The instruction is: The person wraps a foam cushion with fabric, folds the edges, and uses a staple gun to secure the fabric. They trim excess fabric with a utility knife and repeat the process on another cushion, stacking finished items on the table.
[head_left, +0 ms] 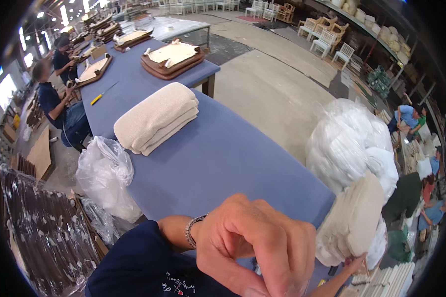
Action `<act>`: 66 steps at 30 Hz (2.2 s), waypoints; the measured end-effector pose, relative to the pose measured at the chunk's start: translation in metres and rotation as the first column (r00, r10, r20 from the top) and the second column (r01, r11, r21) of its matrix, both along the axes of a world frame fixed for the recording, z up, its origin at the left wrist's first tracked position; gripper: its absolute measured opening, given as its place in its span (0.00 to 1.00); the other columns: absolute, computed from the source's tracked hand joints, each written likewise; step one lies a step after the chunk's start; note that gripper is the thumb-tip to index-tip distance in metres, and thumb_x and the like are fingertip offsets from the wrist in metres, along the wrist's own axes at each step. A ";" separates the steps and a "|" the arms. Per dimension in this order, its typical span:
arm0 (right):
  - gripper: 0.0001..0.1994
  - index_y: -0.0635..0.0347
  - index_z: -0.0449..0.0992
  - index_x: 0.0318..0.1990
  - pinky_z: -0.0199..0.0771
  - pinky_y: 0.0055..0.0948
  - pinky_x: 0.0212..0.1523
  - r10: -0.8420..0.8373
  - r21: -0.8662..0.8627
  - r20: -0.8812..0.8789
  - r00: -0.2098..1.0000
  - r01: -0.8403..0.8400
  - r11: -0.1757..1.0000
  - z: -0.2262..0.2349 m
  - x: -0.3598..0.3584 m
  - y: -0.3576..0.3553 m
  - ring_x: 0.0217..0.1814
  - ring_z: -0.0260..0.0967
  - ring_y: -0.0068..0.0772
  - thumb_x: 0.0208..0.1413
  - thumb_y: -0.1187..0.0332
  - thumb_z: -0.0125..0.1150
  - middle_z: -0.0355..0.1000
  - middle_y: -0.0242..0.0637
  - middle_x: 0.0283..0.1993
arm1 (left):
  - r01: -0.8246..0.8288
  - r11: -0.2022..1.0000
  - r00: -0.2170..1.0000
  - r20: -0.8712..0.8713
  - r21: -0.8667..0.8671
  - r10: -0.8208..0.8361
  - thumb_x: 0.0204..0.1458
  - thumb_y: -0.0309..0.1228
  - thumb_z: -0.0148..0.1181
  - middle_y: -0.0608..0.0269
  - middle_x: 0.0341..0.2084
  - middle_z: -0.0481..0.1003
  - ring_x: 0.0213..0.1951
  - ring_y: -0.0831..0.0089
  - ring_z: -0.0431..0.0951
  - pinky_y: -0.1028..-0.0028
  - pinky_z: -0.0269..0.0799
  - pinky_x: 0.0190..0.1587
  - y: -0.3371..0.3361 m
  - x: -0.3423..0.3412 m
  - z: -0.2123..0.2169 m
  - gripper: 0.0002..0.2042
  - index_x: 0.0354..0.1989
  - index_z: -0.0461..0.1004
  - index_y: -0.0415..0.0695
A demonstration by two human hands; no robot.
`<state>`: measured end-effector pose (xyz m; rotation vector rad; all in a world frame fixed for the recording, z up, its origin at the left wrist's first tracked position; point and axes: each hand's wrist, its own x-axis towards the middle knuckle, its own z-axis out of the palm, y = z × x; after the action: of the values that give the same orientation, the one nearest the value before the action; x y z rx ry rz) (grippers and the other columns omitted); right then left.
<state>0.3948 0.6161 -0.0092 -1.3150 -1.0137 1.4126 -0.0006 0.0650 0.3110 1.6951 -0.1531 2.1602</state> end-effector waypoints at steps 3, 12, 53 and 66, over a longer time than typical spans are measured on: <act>0.31 0.52 0.72 0.63 0.76 0.29 0.35 0.007 -0.053 0.189 0.982 0.003 0.999 0.013 -0.014 0.015 0.41 0.73 0.31 0.61 0.41 0.65 0.77 0.37 0.49 | -0.146 0.984 0.989 0.029 0.100 0.144 0.56 0.27 0.71 0.52 0.35 0.81 0.37 0.63 0.80 0.68 0.79 0.40 0.023 -0.013 -0.014 0.08 0.42 0.84 0.38; 0.32 0.53 0.76 0.59 0.76 0.25 0.30 0.085 -0.067 0.184 0.979 -0.074 0.995 0.044 -0.030 0.023 0.39 0.75 0.30 0.55 0.41 0.71 0.78 0.36 0.47 | -0.079 0.996 0.824 0.559 -0.049 0.093 0.51 0.18 0.72 0.50 0.30 0.79 0.27 0.68 0.77 0.75 0.81 0.32 0.016 0.050 0.011 0.03 0.33 0.85 0.33; 0.16 0.62 0.68 0.49 0.84 0.41 0.40 0.678 -0.471 -0.109 0.727 -0.638 0.609 -0.142 -0.177 -0.668 0.40 0.79 0.43 0.69 0.58 0.61 0.75 0.45 0.41 | -0.074 0.455 0.757 -0.347 -0.887 -0.553 0.70 0.48 0.54 0.63 0.39 0.77 0.38 0.77 0.70 0.71 0.66 0.42 -0.365 0.015 -0.188 0.27 0.71 0.67 0.46; 0.27 0.64 0.68 0.64 0.86 0.44 0.42 0.798 -0.432 0.106 0.593 -0.695 0.574 -0.149 -0.206 -0.616 0.46 0.80 0.41 0.67 0.54 0.62 0.77 0.45 0.52 | -0.053 0.374 0.774 -0.275 -0.926 -0.570 0.65 0.48 0.60 0.60 0.44 0.79 0.39 0.73 0.77 0.71 0.74 0.47 -0.343 0.010 -0.158 0.32 0.75 0.63 0.49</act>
<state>0.1891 0.0002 -0.1583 -1.4319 -1.7400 2.1740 0.0098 -0.2779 0.1535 1.3368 0.7475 0.9621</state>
